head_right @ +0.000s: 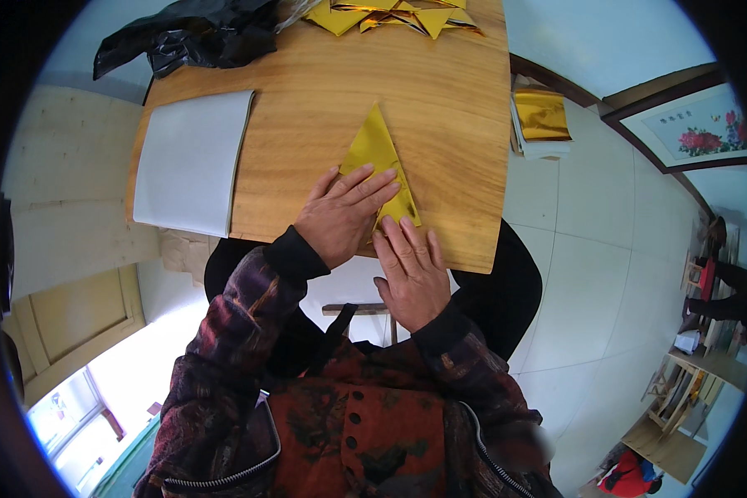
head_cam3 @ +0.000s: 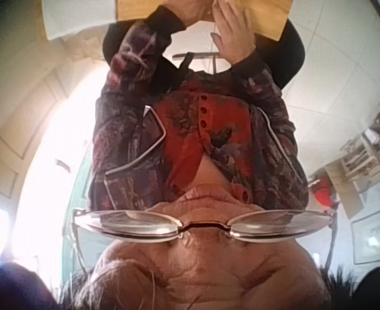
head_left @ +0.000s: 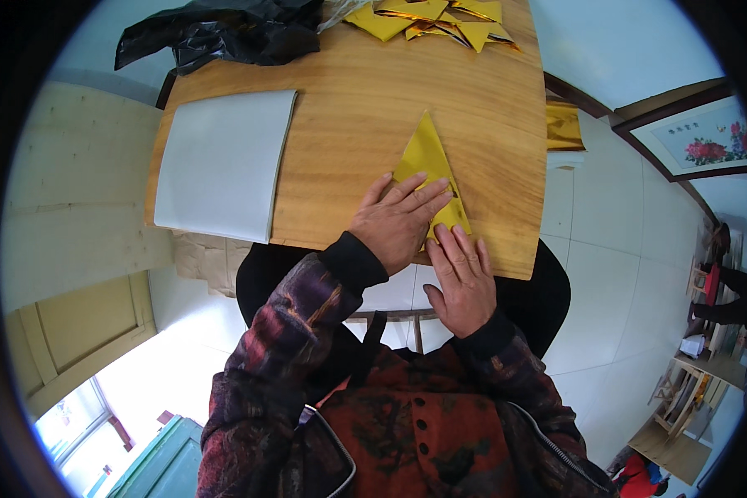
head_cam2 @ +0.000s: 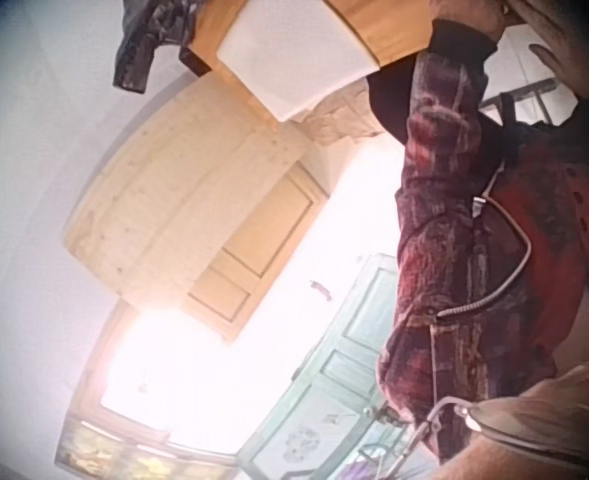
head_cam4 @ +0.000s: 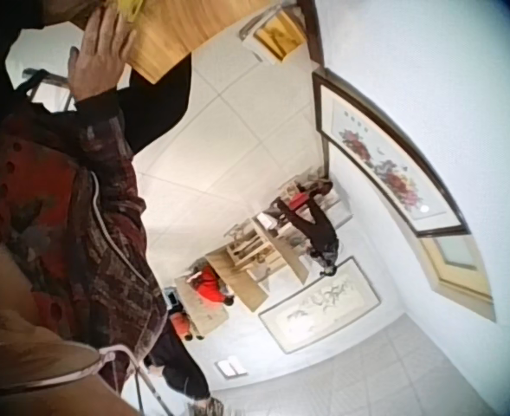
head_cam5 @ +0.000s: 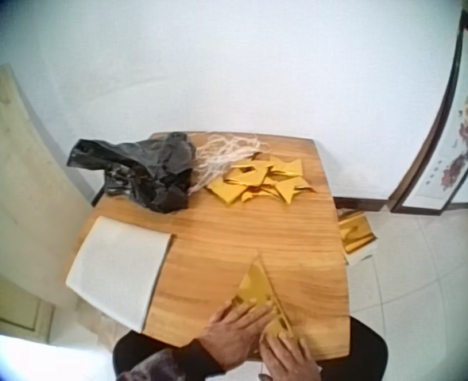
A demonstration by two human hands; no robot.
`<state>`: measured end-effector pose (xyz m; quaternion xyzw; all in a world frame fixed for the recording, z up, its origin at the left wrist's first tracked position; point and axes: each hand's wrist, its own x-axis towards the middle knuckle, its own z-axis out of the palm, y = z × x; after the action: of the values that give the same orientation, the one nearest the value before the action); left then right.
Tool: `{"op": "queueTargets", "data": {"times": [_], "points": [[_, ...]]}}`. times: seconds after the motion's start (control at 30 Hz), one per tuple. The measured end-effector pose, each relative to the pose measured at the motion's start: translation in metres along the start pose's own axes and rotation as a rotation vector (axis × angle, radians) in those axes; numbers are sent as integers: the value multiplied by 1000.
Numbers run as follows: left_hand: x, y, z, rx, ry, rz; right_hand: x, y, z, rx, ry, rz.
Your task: The person folds a sheet of gold-colored paper on a wooden table. They fold the paper in half, then fold the corners inward to form a triangular shape, and continue folding the sides to create a smaller, compact packet.
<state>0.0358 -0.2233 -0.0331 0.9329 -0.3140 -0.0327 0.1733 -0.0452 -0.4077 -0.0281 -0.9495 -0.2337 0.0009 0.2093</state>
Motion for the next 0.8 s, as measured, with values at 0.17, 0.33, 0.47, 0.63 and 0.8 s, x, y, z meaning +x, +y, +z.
{"op": "queueTargets", "data": {"times": [0.17, 0.33, 0.47, 0.63, 0.8], "points": [[0, -1, 1, 17, -5, 1, -3, -1, 4, -56, -4, -4], [0, -1, 2, 16, -16, 0, -3, -3, 6, -61, -7, 14], [0, -2, 3, 18, -18, 1, -2, -2, 6, -75, -5, 6], [0, -2, 2, 5, -25, 0, -3, -2, 7, -92, -13, 6], [0, -1, -1, -12, -19, 3, -5, 0, 12, -92, 4, -11]]}}
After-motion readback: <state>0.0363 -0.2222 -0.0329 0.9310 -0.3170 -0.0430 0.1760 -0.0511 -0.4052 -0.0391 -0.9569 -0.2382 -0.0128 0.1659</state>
